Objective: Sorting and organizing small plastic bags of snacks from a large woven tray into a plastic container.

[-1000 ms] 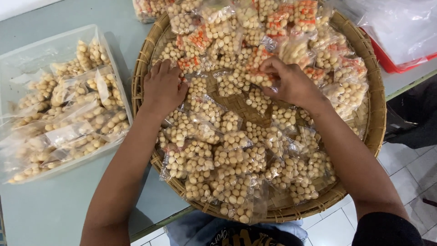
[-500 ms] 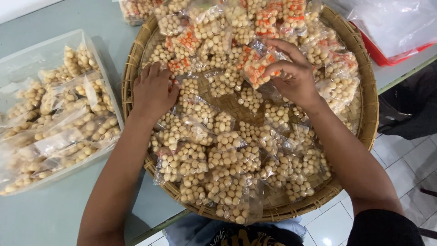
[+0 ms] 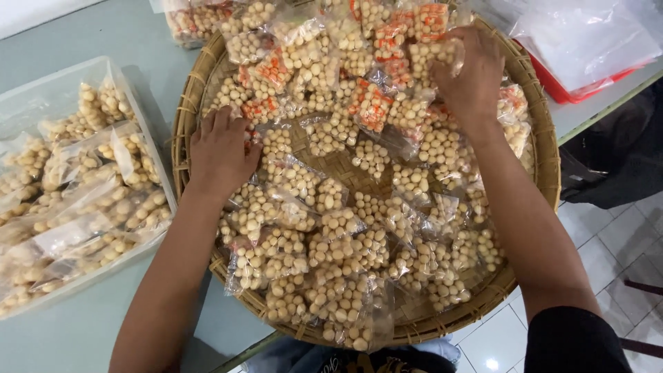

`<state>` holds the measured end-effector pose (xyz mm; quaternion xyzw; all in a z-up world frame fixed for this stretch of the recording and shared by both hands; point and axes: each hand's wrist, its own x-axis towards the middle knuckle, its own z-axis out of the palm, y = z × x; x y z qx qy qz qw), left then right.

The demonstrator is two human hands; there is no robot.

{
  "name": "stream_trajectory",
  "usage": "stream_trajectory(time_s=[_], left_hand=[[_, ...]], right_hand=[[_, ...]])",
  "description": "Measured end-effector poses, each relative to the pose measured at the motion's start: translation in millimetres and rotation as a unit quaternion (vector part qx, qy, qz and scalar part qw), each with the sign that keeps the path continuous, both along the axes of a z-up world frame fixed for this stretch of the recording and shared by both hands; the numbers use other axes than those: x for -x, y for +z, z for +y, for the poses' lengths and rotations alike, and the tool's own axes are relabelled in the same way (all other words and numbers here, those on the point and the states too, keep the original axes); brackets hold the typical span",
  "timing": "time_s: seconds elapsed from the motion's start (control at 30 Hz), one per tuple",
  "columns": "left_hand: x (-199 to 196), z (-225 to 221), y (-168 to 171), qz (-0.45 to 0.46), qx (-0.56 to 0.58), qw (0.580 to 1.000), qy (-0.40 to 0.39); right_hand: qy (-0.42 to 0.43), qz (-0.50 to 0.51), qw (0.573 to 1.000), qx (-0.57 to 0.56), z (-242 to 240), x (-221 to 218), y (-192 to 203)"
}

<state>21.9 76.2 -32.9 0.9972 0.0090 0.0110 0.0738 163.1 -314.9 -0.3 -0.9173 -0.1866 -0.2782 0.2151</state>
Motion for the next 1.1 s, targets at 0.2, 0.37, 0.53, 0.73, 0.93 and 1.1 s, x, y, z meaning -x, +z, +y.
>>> stream_trajectory(time_s=[0.2, 0.37, 0.53, 0.73, 0.93, 1.1], left_hand=[[-1, 4, -6, -0.021, 0.084, 0.996, 0.007], [2, -3, 10, 0.034, 0.056, 0.997, 0.031], [-1, -2, -4, 0.021, -0.010, 0.999, 0.035], [-3, 1, -3, 0.023, -0.011, 0.999, 0.029], [-4, 4, -9, 0.022, 0.005, 0.999, 0.024], [13, -17, 13, -0.051, 0.134, 0.989, -0.028]], right_hand=[[0.103, -0.113, 0.985, 0.078, -11, 13, 2], [0.212, 0.056, 0.960, 0.174, -6, 46, 12], [0.218, 0.069, 0.969, 0.091, -18, 29, -8], [0.205, 0.230, 0.919, -0.246, -18, 42, 6], [0.235, 0.280, 0.877, -0.311, -6, 51, 3], [0.336, 0.079, 0.930, -0.124, 14, 63, 2]])
